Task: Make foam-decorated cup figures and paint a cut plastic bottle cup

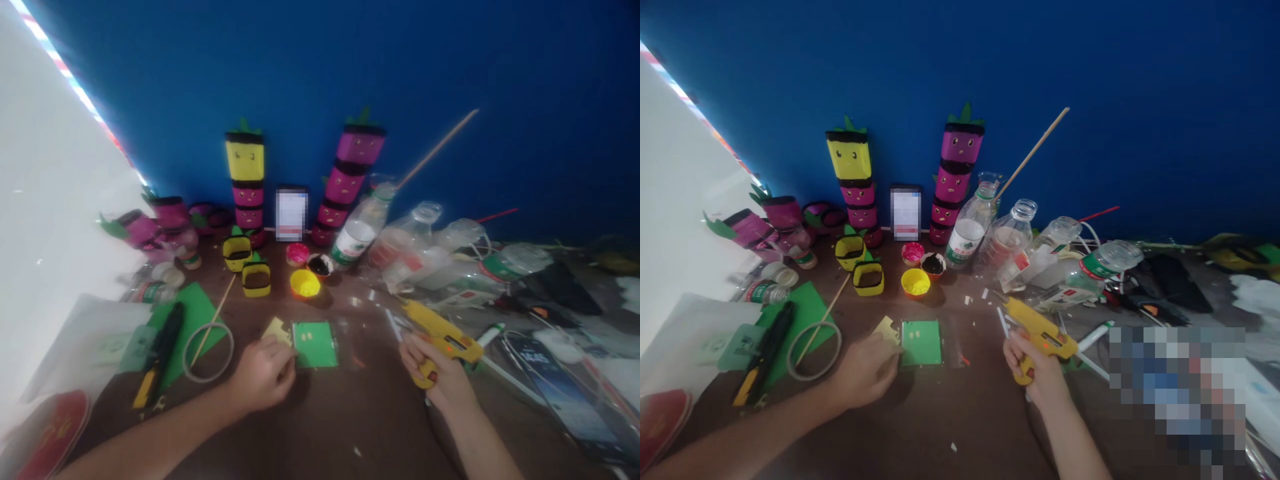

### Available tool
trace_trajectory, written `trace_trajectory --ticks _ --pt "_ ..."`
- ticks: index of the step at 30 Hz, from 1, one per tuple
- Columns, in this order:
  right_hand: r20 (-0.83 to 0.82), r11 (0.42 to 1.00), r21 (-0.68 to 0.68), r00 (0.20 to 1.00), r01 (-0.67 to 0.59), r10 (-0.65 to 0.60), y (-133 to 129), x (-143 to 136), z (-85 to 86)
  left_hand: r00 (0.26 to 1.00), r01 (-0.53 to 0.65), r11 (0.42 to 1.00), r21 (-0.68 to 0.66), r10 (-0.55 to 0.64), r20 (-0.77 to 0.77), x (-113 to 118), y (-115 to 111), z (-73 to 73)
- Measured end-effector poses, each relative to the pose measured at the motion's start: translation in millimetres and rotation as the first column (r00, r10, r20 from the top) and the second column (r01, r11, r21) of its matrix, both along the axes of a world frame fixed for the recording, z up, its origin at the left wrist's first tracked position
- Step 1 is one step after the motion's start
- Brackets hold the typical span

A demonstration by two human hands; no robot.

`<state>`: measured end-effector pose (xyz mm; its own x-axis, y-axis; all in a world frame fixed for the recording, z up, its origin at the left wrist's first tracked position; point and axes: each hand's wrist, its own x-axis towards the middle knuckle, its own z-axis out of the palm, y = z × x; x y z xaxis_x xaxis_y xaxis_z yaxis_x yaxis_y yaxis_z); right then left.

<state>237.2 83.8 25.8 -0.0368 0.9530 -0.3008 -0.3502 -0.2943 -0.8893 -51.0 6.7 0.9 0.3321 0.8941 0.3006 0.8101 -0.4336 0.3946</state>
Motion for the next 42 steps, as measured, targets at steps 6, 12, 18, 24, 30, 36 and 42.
trace_trajectory --ticks 6,12,18,24,30,36,42 --pt "0.093 0.999 0.030 0.995 -0.028 0.025 -0.3 -1.5 0.2 1.000 0.007 1.000 0.013 -0.007 -0.006 0.0 -0.1 0.5" --pt "0.066 0.999 0.036 0.998 -0.016 0.013 -3.8 -4.6 -2.8 1.000 0.004 1.000 0.014 -0.004 0.001 -0.5 -0.4 -1.9" --pt "0.137 0.999 0.051 0.990 0.013 -0.020 -5.3 -5.7 -6.5 1.000 -0.007 1.000 0.002 0.007 -0.026 -0.6 -0.1 -1.2" --pt "0.102 0.999 0.028 0.994 0.034 -0.037 -4.1 -3.9 -6.1 1.000 0.001 1.000 0.020 -0.001 -0.007 0.1 0.3 -0.1" --pt "0.081 0.999 0.030 0.997 0.018 -0.020 -3.6 -2.5 -4.5 1.000 0.001 1.000 0.014 -0.001 -0.008 -0.1 -0.3 -1.8" --pt "0.014 0.999 0.033 1.000 0.001 -0.002 -4.1 -4.3 -1.5 1.000 -0.021 1.000 0.021 0.021 -0.023 0.0 -0.5 -1.5" --pt "0.028 0.999 0.040 0.999 0.021 -0.022 -5.2 -3.2 -1.2 1.000 0.001 1.000 0.020 0.000 -0.022 -1.1 -0.2 -3.3"
